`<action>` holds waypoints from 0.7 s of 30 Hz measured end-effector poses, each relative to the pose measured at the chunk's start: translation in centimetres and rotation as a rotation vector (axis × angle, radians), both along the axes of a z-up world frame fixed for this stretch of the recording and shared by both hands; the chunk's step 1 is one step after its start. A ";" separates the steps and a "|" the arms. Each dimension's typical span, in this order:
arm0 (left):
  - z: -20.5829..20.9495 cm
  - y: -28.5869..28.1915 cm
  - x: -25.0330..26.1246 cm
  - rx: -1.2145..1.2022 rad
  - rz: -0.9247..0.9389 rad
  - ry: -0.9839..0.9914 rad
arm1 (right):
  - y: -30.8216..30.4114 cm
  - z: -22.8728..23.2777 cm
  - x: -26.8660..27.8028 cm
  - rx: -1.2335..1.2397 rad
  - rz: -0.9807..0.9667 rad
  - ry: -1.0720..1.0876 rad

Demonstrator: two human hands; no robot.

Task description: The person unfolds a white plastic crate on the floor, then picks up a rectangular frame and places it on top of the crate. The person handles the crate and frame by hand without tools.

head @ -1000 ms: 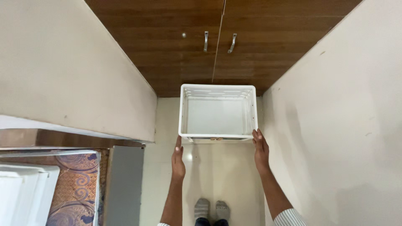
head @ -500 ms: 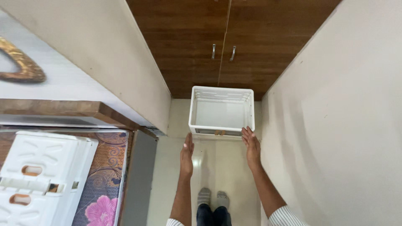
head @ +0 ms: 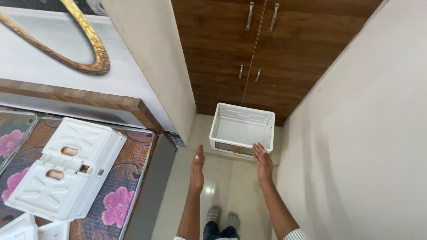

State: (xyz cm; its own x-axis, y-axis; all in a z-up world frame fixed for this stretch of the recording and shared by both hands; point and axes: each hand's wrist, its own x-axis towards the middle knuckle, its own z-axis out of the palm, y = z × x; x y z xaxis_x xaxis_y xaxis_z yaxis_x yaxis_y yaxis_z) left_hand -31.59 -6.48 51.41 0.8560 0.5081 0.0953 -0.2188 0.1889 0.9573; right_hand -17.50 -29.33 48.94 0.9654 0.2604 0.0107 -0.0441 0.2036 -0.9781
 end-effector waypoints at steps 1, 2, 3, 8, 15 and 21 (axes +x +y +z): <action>0.2 0.1 -0.4 0.006 0.013 -0.007 | 0.1 0.1 -0.1 0.004 0.021 -0.018; 0.2 0.0 -1.0 0.010 0.030 -0.010 | 0.1 0.1 -0.4 0.007 0.046 -0.032; 0.2 0.0 -1.5 0.015 0.047 -0.014 | 0.2 0.1 -0.6 0.011 0.070 -0.046; 0.0 0.6 -3.8 0.008 0.154 -0.049 | 1.5 -0.1 -1.4 0.016 0.143 -0.061; -0.1 2.6 -7.9 -0.004 0.259 -0.086 | 5.6 0.9 -2.9 0.040 0.264 -0.062; -0.6 5.7 -12.8 -0.008 0.371 -0.103 | 10.8 1.3 -5.8 0.022 0.390 -0.089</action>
State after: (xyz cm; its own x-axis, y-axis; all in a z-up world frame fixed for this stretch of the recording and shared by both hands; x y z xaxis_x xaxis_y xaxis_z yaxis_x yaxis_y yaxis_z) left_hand -44.37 -0.76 50.85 0.5996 0.7827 0.1666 -0.3690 0.0857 0.9255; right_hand -23.33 -18.54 50.21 0.7892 0.6060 0.0994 -0.0374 0.2089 -0.9772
